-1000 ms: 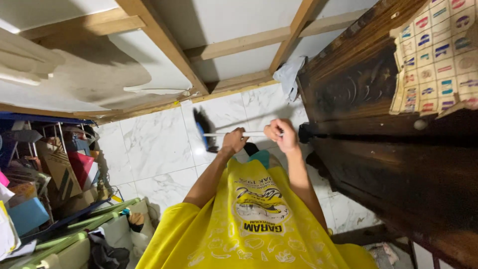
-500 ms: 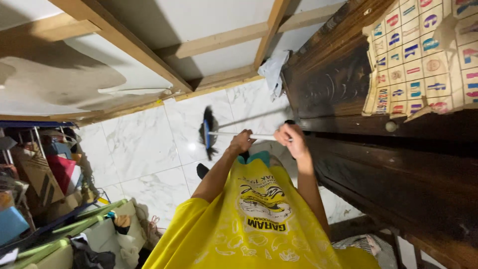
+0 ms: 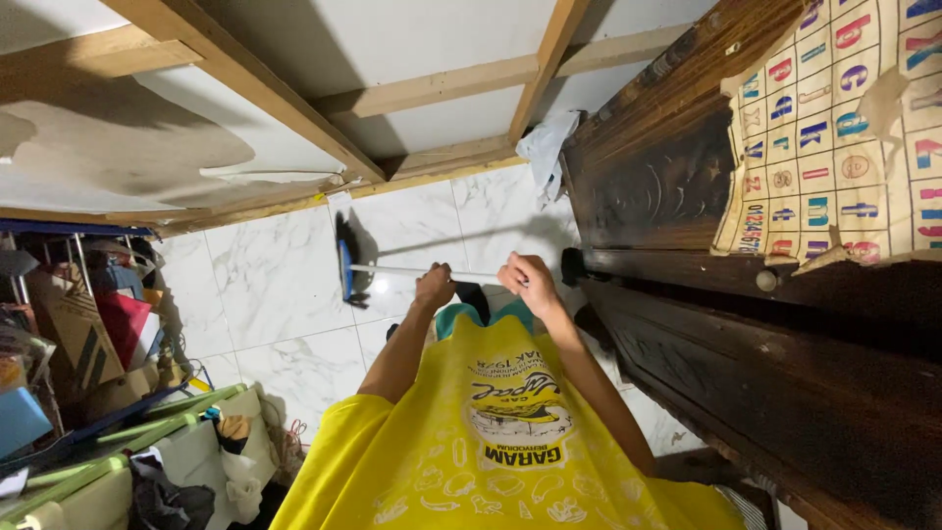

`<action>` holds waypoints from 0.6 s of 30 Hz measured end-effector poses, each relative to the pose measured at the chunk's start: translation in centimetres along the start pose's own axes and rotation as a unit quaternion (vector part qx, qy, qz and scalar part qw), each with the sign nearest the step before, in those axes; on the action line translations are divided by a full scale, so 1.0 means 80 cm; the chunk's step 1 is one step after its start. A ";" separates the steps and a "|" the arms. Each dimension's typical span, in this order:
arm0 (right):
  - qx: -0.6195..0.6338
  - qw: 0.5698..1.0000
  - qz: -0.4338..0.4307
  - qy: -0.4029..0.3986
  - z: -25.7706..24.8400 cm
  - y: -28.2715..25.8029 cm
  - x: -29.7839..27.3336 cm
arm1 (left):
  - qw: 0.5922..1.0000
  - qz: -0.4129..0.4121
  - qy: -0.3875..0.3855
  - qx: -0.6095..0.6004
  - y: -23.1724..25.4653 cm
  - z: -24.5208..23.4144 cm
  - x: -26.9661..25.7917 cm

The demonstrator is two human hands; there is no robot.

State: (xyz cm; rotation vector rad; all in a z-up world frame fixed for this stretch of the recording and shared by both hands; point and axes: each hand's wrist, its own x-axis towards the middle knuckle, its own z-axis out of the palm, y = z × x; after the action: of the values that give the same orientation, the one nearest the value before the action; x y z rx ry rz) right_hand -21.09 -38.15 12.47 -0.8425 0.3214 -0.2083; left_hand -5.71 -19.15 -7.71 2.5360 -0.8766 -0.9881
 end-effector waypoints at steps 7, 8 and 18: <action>-0.163 0.985 0.001 0.063 -0.025 -0.035 -0.020 | 0.995 0.070 -0.020 -0.074 0.056 0.023 0.004; -0.187 0.980 -0.004 0.069 -0.033 -0.041 -0.026 | 0.994 0.083 -0.044 -0.061 0.078 0.016 0.004; 0.021 0.994 -0.107 0.014 -0.037 -0.082 -0.035 | 0.998 0.053 -0.031 -0.016 0.137 -0.033 -0.021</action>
State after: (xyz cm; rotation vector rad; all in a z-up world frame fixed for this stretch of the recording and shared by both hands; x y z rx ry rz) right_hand -25.08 -43.60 16.18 -0.8328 0.2525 -0.4262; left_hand -9.63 -26.51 0.07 2.4159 -0.9931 -1.0430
